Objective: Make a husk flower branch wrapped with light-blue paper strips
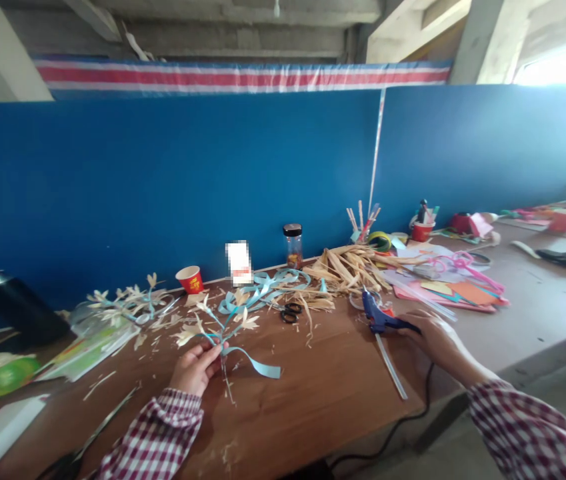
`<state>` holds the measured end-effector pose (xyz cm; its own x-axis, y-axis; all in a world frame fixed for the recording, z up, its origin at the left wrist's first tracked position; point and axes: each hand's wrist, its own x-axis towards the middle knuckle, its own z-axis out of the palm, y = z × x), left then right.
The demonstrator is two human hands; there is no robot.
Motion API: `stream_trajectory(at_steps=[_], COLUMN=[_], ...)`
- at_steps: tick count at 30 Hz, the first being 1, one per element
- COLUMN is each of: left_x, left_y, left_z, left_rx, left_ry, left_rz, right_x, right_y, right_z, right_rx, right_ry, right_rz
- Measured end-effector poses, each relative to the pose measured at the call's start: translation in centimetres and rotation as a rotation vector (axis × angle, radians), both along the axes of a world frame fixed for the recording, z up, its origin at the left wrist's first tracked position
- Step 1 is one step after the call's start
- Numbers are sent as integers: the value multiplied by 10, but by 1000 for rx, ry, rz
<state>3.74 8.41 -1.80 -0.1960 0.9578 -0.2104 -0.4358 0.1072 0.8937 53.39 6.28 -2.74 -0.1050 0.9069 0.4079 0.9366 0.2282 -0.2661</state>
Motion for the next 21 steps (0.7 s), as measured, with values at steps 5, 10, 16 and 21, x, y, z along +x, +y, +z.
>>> stream_trajectory(at_steps=[5,10,16,21], left_x=[-1,-2,-2,1], left_y=[2,3,2,1], left_z=[-1,-3,-2,1], left_rx=[-14,2,-15,-24], left_ry=[22,38,56,55], left_rz=[10,-5,-9,8], right_x=[3,33,47,33], right_y=[-4,-9,-16,-10], right_z=[14,32,44,39], right_rx=[-8,3,-102,-171], right_ry=[25,64,17,5], right_rz=[-23,-148,4,95])
